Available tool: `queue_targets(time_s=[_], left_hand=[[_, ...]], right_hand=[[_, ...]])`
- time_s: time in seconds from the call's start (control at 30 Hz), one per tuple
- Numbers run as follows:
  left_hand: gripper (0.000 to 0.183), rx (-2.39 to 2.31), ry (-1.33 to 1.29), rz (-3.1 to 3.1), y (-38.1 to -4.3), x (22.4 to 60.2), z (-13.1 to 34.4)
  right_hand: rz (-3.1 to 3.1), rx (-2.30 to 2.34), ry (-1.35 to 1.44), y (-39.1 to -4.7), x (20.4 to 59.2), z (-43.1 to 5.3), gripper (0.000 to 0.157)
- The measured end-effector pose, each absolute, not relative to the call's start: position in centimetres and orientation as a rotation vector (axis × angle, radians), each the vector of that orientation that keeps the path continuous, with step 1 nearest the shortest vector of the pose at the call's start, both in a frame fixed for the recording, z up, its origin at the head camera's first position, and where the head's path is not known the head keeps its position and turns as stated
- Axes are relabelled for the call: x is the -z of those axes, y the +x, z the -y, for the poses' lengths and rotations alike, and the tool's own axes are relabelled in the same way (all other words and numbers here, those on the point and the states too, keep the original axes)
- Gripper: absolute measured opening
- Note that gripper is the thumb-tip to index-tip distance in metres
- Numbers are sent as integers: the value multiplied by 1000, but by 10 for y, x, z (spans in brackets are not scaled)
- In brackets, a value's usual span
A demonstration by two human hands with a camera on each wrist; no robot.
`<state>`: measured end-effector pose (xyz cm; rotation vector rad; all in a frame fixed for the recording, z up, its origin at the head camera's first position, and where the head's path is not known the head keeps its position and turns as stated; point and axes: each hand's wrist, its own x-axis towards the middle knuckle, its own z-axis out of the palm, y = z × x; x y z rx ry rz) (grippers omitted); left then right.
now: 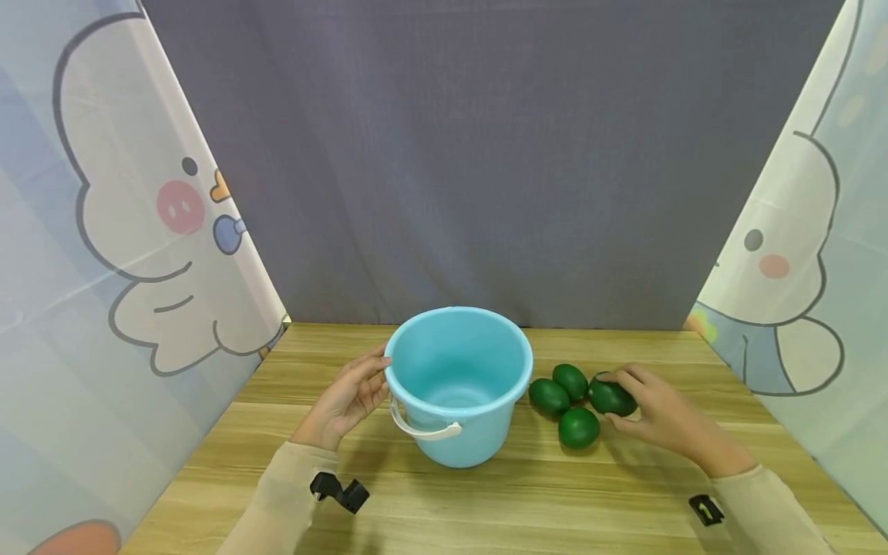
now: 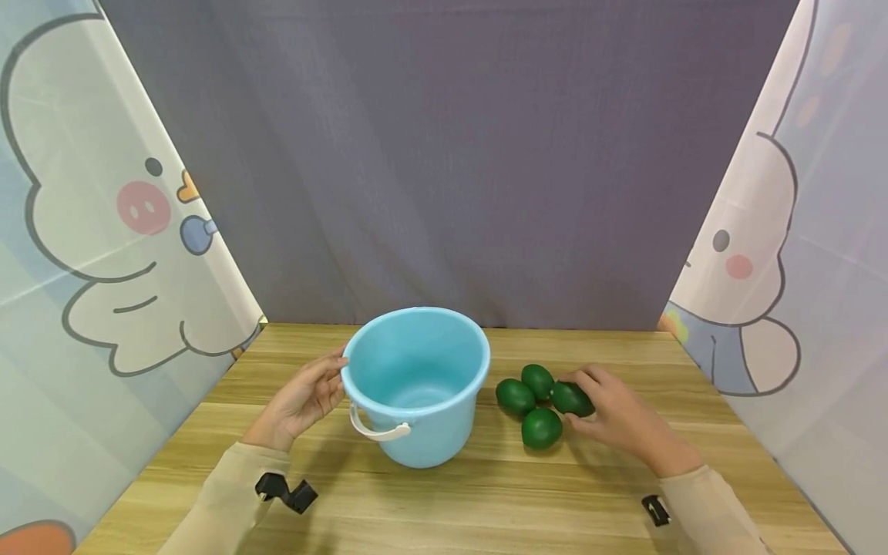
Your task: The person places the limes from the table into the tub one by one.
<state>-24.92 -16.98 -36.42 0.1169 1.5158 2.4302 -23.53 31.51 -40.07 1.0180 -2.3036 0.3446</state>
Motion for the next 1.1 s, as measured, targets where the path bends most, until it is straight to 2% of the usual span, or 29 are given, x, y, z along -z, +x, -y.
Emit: queue_targets(time_s=[0.27, 0.4, 0.7, 0.93, 1.1], left_hand=[[58, -2430, 121, -1520, -249, 365, 170], [58, -2427, 125, -1521, -249, 365, 170], [59, -2429, 110, -1515, -250, 365, 170], [59, -2430, 98, -1513, -249, 365, 170], [60, -2428, 103, -1515, -250, 365, 170]], right_hand=[[2295, -311, 1023, -235, 391, -310, 55], [2284, -309, 1037, -237, 388, -308, 46], [2268, -281, 1053, -237, 378, -303, 45], [2252, -278, 1049, -237, 372, -297, 52], [2251, -277, 1047, -236, 367, -295, 48]])
